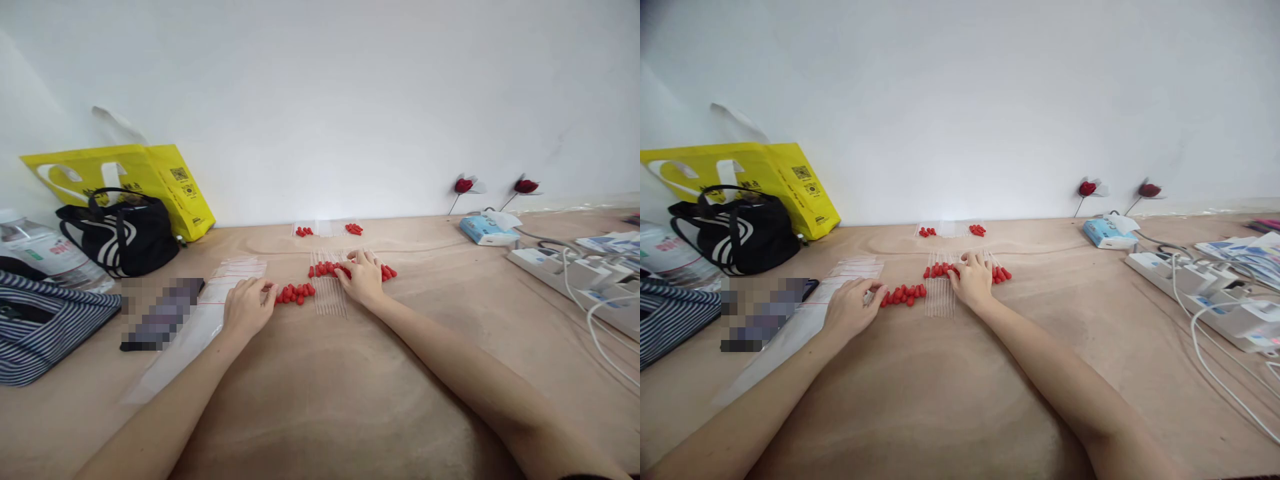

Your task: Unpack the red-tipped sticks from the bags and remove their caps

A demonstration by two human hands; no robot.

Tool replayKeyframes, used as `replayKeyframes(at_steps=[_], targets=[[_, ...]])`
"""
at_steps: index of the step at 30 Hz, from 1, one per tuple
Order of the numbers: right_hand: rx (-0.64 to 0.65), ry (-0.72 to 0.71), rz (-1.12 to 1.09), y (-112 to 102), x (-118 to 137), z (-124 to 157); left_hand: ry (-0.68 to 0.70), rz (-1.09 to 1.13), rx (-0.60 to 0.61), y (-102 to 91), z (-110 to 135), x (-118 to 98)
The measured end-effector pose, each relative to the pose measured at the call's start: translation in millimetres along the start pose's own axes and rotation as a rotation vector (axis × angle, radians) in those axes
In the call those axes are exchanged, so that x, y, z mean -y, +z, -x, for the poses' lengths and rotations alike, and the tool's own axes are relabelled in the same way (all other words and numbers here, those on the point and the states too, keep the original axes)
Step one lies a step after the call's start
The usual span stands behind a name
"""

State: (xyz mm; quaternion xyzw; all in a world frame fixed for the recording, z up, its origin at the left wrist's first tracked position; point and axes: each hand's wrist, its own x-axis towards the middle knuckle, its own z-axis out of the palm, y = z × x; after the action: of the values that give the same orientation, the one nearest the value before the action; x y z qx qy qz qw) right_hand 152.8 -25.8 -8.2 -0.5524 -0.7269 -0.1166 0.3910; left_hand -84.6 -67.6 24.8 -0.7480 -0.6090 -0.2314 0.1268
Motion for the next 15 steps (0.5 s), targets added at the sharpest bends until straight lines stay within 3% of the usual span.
replayKeyframes(at_steps=[3, 6, 10, 15], targets=[[-0.016, 0.008, -0.011, 3.1, -0.7, -0.2, 0.033, 0.069, -0.042, 1.9, 1.8, -5.9], [-0.074, -0.017, -0.043, -3.4, 0.8, 3.6, 0.044, 0.301, -0.012, 3.3, 5.0, -16.7], [-0.122, -0.168, -0.09, -25.8, 13.7, 22.9, -0.066, 0.814, 0.295, 2.4, 12.7, -42.7], [-0.113, -0.417, -0.13, -46.4, 33.1, 56.0, -0.355, 1.335, 0.587, 2.1, 20.2, -74.3]])
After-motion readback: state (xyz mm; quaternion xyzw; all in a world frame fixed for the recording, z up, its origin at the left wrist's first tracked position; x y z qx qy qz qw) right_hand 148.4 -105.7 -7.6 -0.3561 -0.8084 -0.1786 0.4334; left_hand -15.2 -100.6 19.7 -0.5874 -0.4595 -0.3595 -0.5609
